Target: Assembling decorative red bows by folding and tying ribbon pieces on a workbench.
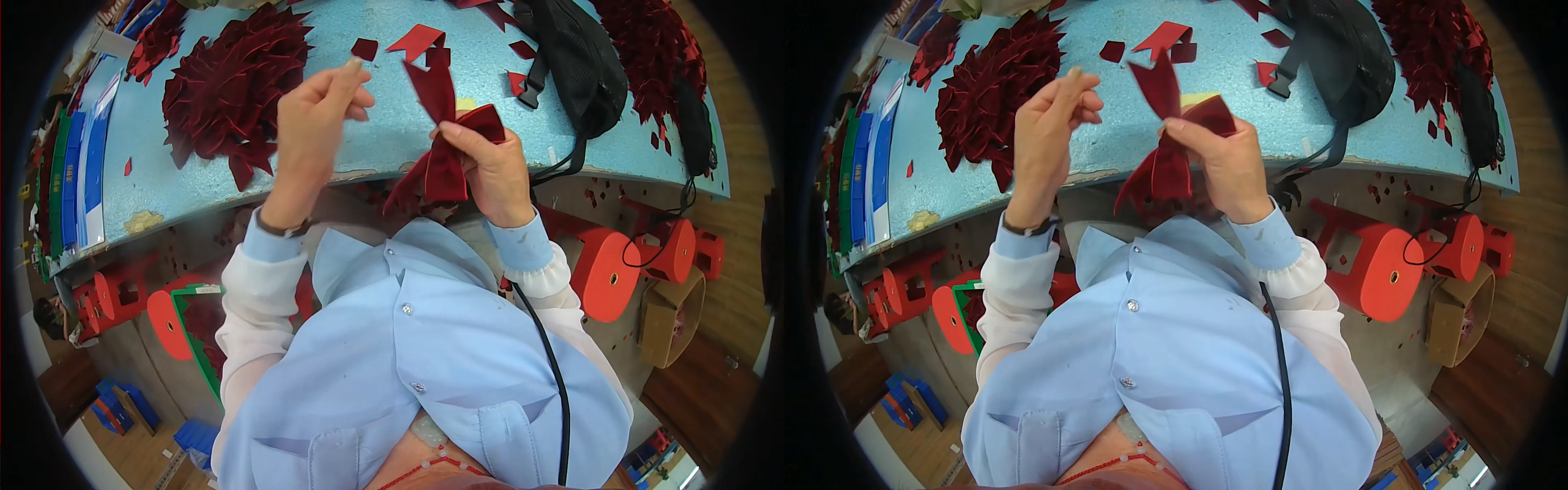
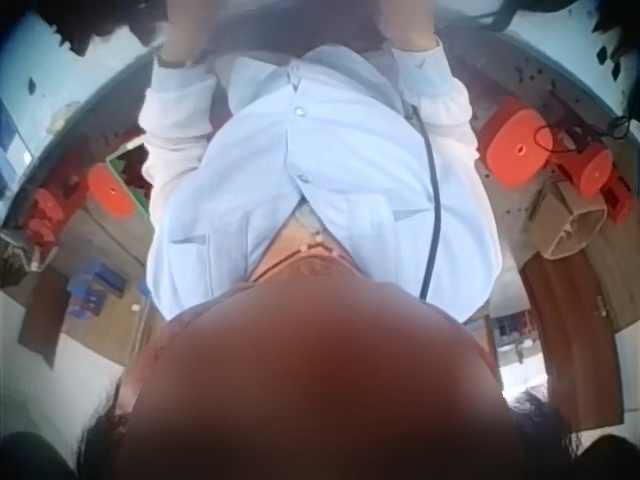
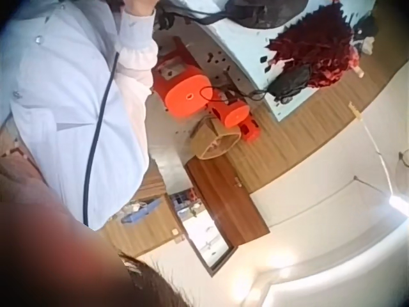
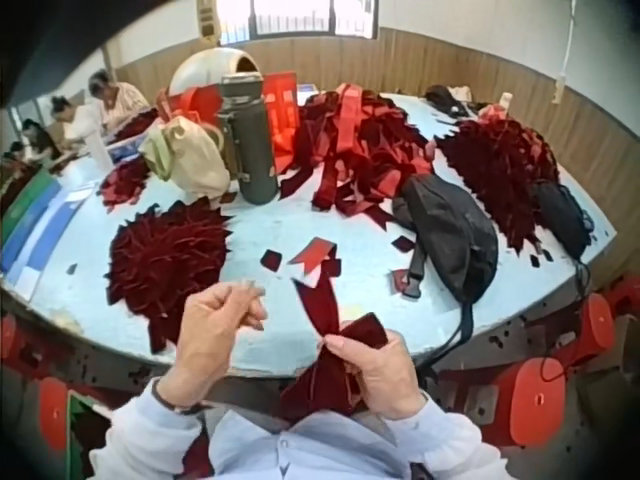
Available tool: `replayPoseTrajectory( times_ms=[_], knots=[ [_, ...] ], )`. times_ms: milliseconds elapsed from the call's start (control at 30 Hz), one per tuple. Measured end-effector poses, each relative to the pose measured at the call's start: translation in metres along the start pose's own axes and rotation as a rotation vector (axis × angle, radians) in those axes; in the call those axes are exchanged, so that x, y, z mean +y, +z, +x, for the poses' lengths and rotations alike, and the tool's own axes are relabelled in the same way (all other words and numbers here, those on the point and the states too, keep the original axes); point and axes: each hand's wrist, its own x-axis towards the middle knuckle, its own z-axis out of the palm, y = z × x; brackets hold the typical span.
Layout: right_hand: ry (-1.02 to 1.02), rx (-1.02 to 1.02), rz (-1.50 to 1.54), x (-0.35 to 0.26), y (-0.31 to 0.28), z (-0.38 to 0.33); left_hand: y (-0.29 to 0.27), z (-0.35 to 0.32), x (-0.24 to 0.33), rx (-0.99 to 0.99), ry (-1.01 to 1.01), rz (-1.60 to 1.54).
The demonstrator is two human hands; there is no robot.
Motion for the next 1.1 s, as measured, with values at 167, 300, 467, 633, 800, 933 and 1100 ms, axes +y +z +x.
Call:
replayPoseTrajectory(
  times_ms=[167,300,467,633,800,933,1100],
  knots=[
    [-0.115,0.079,0.112,-0.002,-0.001,0.004,0.009,-0.045,0.002,-0.252,-0.181,0.008],
    [-0.102,0.037,0.142,0.0,0.004,-0.001,0.014,-0.051,-0.002,-0.34,-0.198,0.076],
    [-0.015,-0.09,0.037,-0.006,0.0,-0.003,0.01,-0.046,-0.003,-0.283,-0.19,0.078],
    [0.009,-0.123,-0.062,-0.004,0.001,-0.004,0.009,-0.043,-0.008,-0.221,-0.122,0.127],
    [0.015,-0.161,-0.147,-0.001,0.003,-0.004,0.007,-0.039,-0.004,-0.212,-0.126,0.227],
    [0.052,-0.192,-0.225,0.004,0.002,-0.001,0.0,-0.02,-0.015,-0.288,0.165,0.464],
    [0.004,-0.026,0.031,0.009,0.002,-0.004,-0.015,-0.013,0.007,-0.057,0.227,0.403]
  ],
)
